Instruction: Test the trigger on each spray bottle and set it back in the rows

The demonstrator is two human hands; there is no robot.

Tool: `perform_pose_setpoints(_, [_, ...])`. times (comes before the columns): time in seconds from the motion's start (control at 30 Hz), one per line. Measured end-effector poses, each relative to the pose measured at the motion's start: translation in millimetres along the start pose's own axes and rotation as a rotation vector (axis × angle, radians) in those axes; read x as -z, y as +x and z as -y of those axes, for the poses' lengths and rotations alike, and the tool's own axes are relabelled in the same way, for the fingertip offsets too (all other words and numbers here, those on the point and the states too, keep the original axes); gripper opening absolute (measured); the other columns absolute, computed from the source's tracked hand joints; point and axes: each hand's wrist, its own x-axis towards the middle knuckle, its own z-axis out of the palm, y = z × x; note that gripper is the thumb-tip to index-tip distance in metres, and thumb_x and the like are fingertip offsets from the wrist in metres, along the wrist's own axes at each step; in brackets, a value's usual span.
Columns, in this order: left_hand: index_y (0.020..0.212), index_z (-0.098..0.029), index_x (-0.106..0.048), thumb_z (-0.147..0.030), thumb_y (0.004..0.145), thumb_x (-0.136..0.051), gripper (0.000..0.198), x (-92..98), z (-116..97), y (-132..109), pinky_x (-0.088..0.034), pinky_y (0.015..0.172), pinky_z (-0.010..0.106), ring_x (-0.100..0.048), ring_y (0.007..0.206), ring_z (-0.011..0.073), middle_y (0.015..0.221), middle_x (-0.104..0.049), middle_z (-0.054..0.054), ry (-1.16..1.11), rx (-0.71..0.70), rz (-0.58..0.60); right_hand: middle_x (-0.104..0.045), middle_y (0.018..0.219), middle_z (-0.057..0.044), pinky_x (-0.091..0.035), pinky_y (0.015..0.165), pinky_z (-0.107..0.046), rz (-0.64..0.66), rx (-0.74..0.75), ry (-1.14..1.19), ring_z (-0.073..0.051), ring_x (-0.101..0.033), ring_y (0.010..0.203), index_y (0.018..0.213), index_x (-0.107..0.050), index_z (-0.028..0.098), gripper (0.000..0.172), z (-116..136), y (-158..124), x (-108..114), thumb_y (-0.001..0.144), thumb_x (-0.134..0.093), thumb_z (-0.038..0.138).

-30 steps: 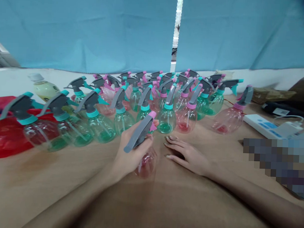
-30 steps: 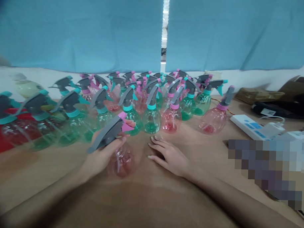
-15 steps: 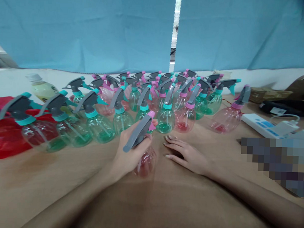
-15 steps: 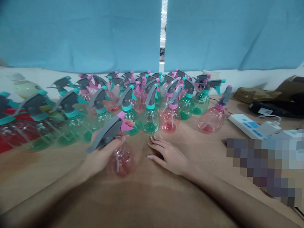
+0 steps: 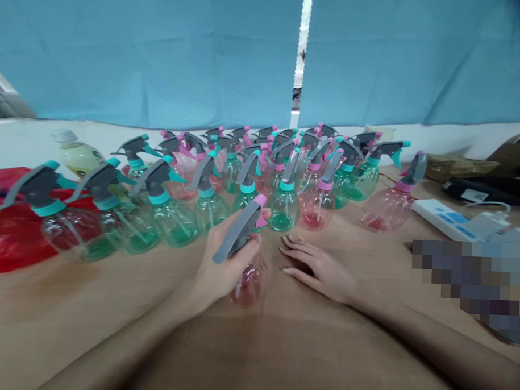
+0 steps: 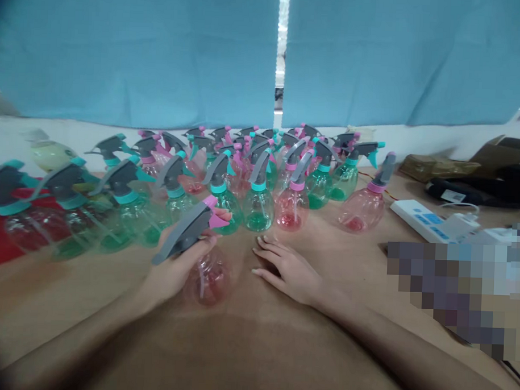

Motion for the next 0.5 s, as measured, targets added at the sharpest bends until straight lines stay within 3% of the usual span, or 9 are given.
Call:
perform_pose_setpoints(0.27, [0.088,-0.022,-0.062,-0.022,0.074,-0.052,0.016,3.4,-4.3,2.9,-0.048,0.059,0.026,-0.057,0.064,0.0142,0.07,-0.06,-0.003,0.02,-0.048,0.022,-0.046,0.142,-0.009,-0.032,0.111,-0.045,0.002,0.004,-0.029,-0.023,-0.036,0.135,0.133,-0.05,0.018,0.051,0.0,-0.4,-0.6,0.093,-0.041,0.049])
perform_pose_setpoints(0.5, [0.074,-0.022,-0.06,-0.02,0.068,-0.051,0.01,4.8,-7.2,4.4,-0.044,0.052,0.024,-0.048,0.054,0.012,0.062,-0.054,-0.004,0.026,-0.037,-0.014,-0.047,0.141,-0.009,-0.031,0.112,-0.044,-0.001,0.003,-0.024,-0.023,-0.036,0.135,0.132,-0.051,0.017,0.051,-1.0,-0.4,-1.7,0.093,-0.042,0.049])
